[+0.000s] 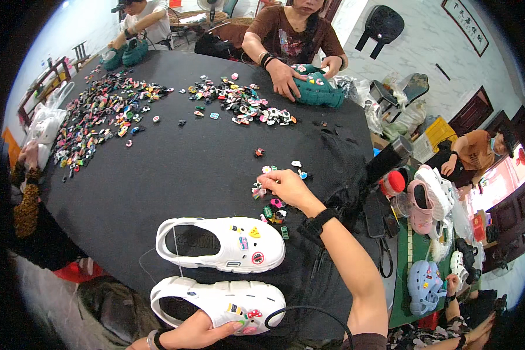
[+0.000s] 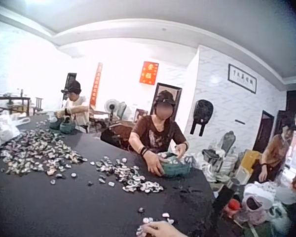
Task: Manually attach decorative charms to clog-style shoes.
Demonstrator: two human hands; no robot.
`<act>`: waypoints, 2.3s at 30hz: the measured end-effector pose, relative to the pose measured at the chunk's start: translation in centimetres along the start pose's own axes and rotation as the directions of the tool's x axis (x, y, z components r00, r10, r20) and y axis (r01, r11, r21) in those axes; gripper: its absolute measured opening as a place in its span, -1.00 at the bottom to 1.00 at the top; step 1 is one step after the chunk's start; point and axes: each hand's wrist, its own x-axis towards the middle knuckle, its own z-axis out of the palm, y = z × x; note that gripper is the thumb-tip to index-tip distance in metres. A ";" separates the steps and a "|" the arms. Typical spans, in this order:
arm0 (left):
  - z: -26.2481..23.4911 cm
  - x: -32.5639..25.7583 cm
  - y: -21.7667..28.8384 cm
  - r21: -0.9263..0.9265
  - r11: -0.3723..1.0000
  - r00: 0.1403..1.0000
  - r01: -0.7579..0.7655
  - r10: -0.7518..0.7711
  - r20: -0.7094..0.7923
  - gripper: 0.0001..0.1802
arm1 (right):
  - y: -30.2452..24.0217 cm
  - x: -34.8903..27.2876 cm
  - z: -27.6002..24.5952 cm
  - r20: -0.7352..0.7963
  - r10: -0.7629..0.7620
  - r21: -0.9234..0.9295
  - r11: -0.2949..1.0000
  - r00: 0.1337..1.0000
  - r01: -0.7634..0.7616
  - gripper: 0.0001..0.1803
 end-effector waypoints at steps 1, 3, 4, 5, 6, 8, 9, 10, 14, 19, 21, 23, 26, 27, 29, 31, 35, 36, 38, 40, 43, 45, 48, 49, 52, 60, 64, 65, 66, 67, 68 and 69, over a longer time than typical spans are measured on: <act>0.1 0.0 0.0 -0.001 1.000 1.000 0.000 0.000 0.003 -0.59 | 0.4 -0.1 -0.2 -0.002 0.002 -0.001 1.000 1.000 -0.002 -0.76; 0.1 0.0 -0.1 0.012 1.000 1.000 0.010 -0.010 -0.009 -0.59 | 1.1 0.0 -0.4 -0.306 -0.157 -0.340 0.939 0.939 0.046 -0.78; 0.0 0.1 -0.1 0.011 1.000 1.000 0.011 -0.011 -0.007 -0.59 | 1.2 -0.2 -0.7 -0.306 -0.155 -0.340 0.939 0.939 0.044 -0.78; 0.0 0.1 -0.1 0.024 1.000 1.000 -0.007 0.007 0.000 -0.59 | 1.2 -0.6 -1.2 -0.237 -0.115 -0.390 0.921 0.965 0.014 -0.79; 0.0 -0.1 0.0 0.040 0.999 1.000 -0.020 0.020 -0.003 -0.59 | 0.8 -0.8 -1.4 -0.162 -0.075 -0.435 0.900 0.984 -0.003 -0.79; 0.1 -0.2 0.0 0.034 0.999 1.000 -0.013 0.014 -0.018 -0.59 | -0.8 -1.8 -1.4 -0.084 -0.005 -0.447 0.894 0.996 -0.033 -0.78; 0.2 -0.2 0.1 0.025 1.000 1.000 -0.013 0.014 -0.024 -0.60 | -1.8 -2.4 -1.5 -0.011 0.037 -0.537 0.843 0.999 -0.037 -0.76; 0.3 -0.1 0.3 0.023 1.000 1.000 -0.012 0.012 -0.023 -0.60 | -2.1 -2.9 -1.4 0.059 0.085 -0.620 0.784 0.995 -0.030 -0.74; 0.1 0.2 0.2 0.031 1.000 1.000 0.005 -0.004 -0.028 -0.60 | 0.4 -3.5 -1.4 0.075 -0.129 -0.686 0.713 0.989 0.145 -0.69; 0.2 -0.1 0.0 0.061 0.997 0.999 0.038 -0.037 -0.023 -0.60 | -1.0 -3.3 -2.6 -0.180 -0.073 -0.451 0.893 0.981 -0.017 -0.67; 0.1 -0.1 -0.1 0.074 0.997 0.999 0.009 -0.006 -0.034 -0.62 | -1.3 -3.9 -2.8 -0.023 0.001 -0.537 0.843 1.000 -0.014 -0.66; 0.1 -0.2 0.0 0.060 0.998 0.999 0.033 -0.031 -0.039 -0.62 | -2.0 -4.8 -1.9 0.162 0.058 -0.609 0.791 0.985 0.053 -0.65; 0.1 0.0 -0.2 0.076 0.996 0.999 0.035 -0.033 -0.026 -0.63 | -0.6 -6.1 -0.4 0.232 -0.007 -0.649 0.744 0.973 0.160 -0.71; 0.1 0.0 -0.4 0.107 0.994 1.000 0.022 -0.020 -0.021 -0.63 | -0.1 -5.9 -0.1 0.159 -0.042 -0.632 0.763 0.986 0.135 -0.72; 0.1 0.1 -0.3 0.122 0.992 1.000 0.028 -0.026 -0.017 -0.63 | 0.6 -5.4 -0.1 -0.043 -0.091 -0.497 0.866 0.995 0.058 -0.73; 0.0 0.0 -0.3 0.136 0.990 0.999 0.037 -0.035 -0.019 -0.63 | -0.5 -4.7 -0.8 -0.254 -0.079 -0.342 0.940 0.964 -0.013 -0.73; 0.1 -0.2 0.0 0.097 0.992 0.997 0.079 -0.077 -0.025 -0.63 | 0.1 -4.7 -3.4 -0.192 0.011 -0.688 0.711 0.981 -0.143 -0.71; 0.2 -0.2 0.1 0.075 0.992 0.994 0.103 -0.101 -0.033 -0.64 | 0.6 -5.0 -3.8 -0.194 0.013 -0.689 0.710 0.981 -0.145 -0.71; 0.1 -0.2 0.2 0.108 0.992 0.997 0.071 -0.068 -0.029 -0.65 | 1.7 -5.5 -4.0 -0.097 -0.011 -0.712 0.700 0.995 -0.062 -0.69; -0.1 0.0 0.3 0.143 0.989 0.999 0.040 -0.037 -0.029 -0.65 | 1.4 -5.2 -3.5 -0.110 0.005 -0.649 0.757 0.994 -0.076 -0.74; -0.1 0.2 0.5 0.071 0.990 0.993 0.120 -0.119 -0.022 -0.66 | 0.9 -4.3 -4.1 -0.230 0.079 -0.608 0.767 0.970 -0.207 -0.75; -0.2 0.3 0.5 0.043 0.984 0.985 0.172 -0.173 0.012 -0.66 | 1.6 -3.3 -5.1 -0.313 0.012 -0.509 0.842 0.950 -0.179 -0.75; -0.1 0.3 0.5 0.067 0.992 0.994 0.107 -0.104 -0.043 -0.65 | 1.9 -3.1 -5.4 -0.373 -0.072 -0.393 0.916 0.925 -0.087 -0.72; -0.1 0.3 0.5 0.068 0.992 0.994 0.105 -0.103 -0.041 -0.65 | 2.4 -2.9 -5.2 -0.383 -0.095 -0.382 0.922 0.919 -0.064 -0.72; 0.0 0.4 0.5 0.040 0.992 0.992 0.119 -0.117 -0.048 -0.64 | 3.1 -3.1 -5.2 -0.324 -0.025 -0.416 0.902 0.946 -0.119 -0.70; -0.2 0.5 0.7 0.014 0.989 0.989 0.144 -0.144 -0.014 -0.66 | 2.7 -2.0 -4.3 -0.338 -0.069 -0.374 0.925 0.939 -0.067 -0.70; 0.0 0.4 0.8 0.033 0.992 0.993 0.120 -0.119 -0.026 -0.67 | 4.6 -2.3 -5.4 -0.406 -0.131 -0.488 0.868 0.904 -0.094 -0.70; 0.1 0.4 0.7 0.060 0.994 0.996 0.088 -0.086 -0.028 -0.67 | 5.1 -2.6 -5.5 -0.406 -0.132 -0.491 0.866 0.904 -0.094 -0.70; 0.1 0.2 0.6 0.087 0.994 0.998 0.061 -0.058 -0.040 -0.67 | 4.2 -3.0 -5.1 -0.298 0.013 -0.542 0.820 0.954 -0.181 -0.69; 0.0 0.2 0.6 0.082 0.995 0.997 0.063 -0.060 -0.044 -0.67 | 3.1 -3.6 -4.8 -0.197 0.171 -0.602 0.756 0.965 -0.257 -0.69; -0.1 0.2 0.7 0.070 0.993 0.995 0.094 -0.091 -0.042 -0.67 | 1.7 -3.8 -4.0 -0.204 0.240 -0.606 0.731 0.949 -0.315 -0.67; -0.2 0.2 0.8 0.061 0.991 0.993 0.120 -0.118 -0.032 -0.67 | 1.8 -3.9 -3.5 -0.210 0.236 -0.623 0.715 0.949 -0.316 -0.67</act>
